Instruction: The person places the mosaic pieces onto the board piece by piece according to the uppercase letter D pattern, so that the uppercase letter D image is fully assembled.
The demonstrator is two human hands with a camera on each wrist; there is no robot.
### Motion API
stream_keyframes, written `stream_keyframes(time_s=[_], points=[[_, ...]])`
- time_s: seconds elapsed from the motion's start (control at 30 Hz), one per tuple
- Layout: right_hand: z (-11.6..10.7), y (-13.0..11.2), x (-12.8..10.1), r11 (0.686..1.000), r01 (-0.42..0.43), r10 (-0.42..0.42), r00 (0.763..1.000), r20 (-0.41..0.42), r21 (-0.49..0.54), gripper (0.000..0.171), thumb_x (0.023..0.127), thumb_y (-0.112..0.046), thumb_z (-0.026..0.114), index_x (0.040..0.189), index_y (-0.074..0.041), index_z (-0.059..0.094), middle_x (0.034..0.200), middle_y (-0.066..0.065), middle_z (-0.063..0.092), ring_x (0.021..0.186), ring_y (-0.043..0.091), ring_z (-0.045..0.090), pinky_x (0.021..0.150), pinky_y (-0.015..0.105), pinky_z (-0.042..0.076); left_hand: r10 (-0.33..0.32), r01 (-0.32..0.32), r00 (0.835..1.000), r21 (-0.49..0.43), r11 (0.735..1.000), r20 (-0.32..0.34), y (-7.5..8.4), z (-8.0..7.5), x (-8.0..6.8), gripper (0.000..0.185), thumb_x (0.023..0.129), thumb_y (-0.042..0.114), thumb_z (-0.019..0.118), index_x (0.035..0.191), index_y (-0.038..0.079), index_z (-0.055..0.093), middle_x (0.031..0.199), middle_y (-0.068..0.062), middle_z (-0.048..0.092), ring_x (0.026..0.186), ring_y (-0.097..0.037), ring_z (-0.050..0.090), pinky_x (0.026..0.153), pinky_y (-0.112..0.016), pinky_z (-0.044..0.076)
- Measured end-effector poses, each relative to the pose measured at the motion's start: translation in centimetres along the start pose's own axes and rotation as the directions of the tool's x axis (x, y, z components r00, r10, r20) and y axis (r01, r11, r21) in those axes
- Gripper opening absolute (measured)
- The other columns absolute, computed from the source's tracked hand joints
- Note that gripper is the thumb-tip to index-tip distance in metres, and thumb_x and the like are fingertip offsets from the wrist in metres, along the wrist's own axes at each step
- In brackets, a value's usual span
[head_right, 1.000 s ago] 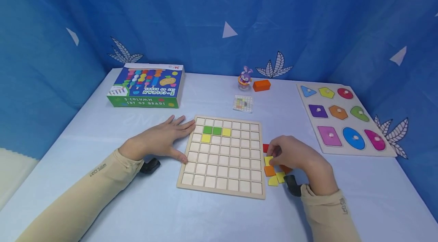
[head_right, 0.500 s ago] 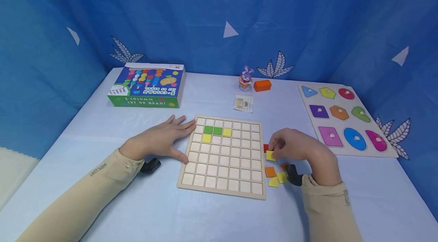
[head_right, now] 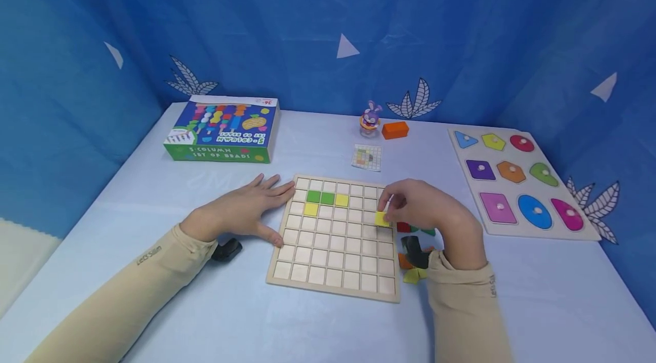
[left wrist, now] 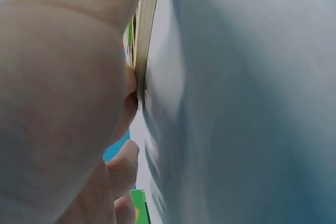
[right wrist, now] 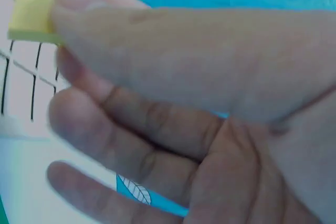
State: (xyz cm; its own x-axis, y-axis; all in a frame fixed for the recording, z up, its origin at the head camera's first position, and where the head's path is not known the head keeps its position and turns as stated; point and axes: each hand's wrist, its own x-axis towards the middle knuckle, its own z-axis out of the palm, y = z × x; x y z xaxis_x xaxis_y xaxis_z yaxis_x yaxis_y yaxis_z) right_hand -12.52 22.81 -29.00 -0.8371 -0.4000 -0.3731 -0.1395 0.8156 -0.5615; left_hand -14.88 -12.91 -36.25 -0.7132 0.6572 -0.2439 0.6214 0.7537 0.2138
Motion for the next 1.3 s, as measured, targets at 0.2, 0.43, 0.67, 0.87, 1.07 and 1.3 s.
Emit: stream_keyframes(time_s=[0.2,0.43,0.67,0.87,1.07,1.3], points=[[0.8,-0.9,1.0,0.997,0.072,-0.073,0.997,-0.036,-0.022,0.008,0.093,-0.013,0.074,0.100,-0.014,0.072,0.083,0.001,0.062,0.083,0.021,0.056,0.070,0.033,0.053,-0.002,0.002,1.000,-0.004,1.000,-0.003,0.0,-0.1,0.0,0.122,0.068,0.086,0.062,0.160,0.015,0.023,0.166,0.003,0.013,0.153,-0.031,0.003,0.122,-0.047,-0.005],[2.9,-2.4,2.8,0.989,0.148,-0.149,0.989,-0.019,-0.029,0.010,0.093,-0.010,0.073,0.099,-0.017,0.073,0.084,-0.001,0.062,0.083,0.020,0.056,0.071,0.033,0.052,-0.012,0.012,1.000,0.003,1.000,0.011,0.1,-0.1,-0.1,0.123,0.068,0.086,0.062,0.160,0.015,0.022,0.166,0.002,0.013,0.153,-0.031,0.003,0.122,-0.047,-0.004],[5.1,-4.0,4.3,0.972,0.228,-0.231,0.971,-0.057,-0.057,0.010,0.094,-0.009,0.073,0.100,-0.017,0.072,0.082,-0.004,0.062,0.078,0.017,0.055,0.069,0.033,0.051,-0.002,0.002,1.000,0.005,1.000,0.009,0.1,-0.2,0.0,0.122,0.069,0.086,0.062,0.160,0.014,0.024,0.166,0.002,0.014,0.152,-0.032,0.004,0.122,-0.049,-0.003],[7.0,-5.5,5.6,0.963,0.251,-0.258,0.963,-0.081,-0.096,0.009,0.094,-0.012,0.073,0.102,-0.017,0.072,0.082,-0.006,0.062,0.076,0.014,0.056,0.068,0.031,0.051,-0.011,0.011,1.000,0.006,1.000,0.005,0.0,0.0,0.1,0.122,0.068,0.087,0.061,0.160,0.015,0.024,0.166,0.003,0.014,0.153,-0.031,0.003,0.122,-0.047,-0.004],[8.2,-6.1,6.3,0.963,0.252,-0.262,0.959,-0.111,-0.094,0.010,0.093,-0.011,0.074,0.102,-0.014,0.073,0.081,-0.008,0.062,0.074,0.013,0.056,0.067,0.030,0.051,-0.005,0.005,1.000,0.007,1.000,0.003,0.0,0.0,0.0,0.122,0.068,0.086,0.061,0.160,0.015,0.024,0.166,0.002,0.015,0.153,-0.031,0.004,0.122,-0.048,-0.004],[9.0,-6.6,6.5,0.964,0.214,-0.235,0.964,-0.126,-0.161,0.015,0.089,-0.016,0.079,0.104,-0.014,0.075,0.082,-0.010,0.064,0.075,0.011,0.057,0.071,0.029,0.052,0.001,-0.001,1.000,0.008,1.000,0.001,0.0,-0.2,-0.1,0.121,0.069,0.085,0.062,0.160,0.015,0.024,0.166,0.002,0.015,0.153,-0.032,0.004,0.122,-0.049,-0.003]])
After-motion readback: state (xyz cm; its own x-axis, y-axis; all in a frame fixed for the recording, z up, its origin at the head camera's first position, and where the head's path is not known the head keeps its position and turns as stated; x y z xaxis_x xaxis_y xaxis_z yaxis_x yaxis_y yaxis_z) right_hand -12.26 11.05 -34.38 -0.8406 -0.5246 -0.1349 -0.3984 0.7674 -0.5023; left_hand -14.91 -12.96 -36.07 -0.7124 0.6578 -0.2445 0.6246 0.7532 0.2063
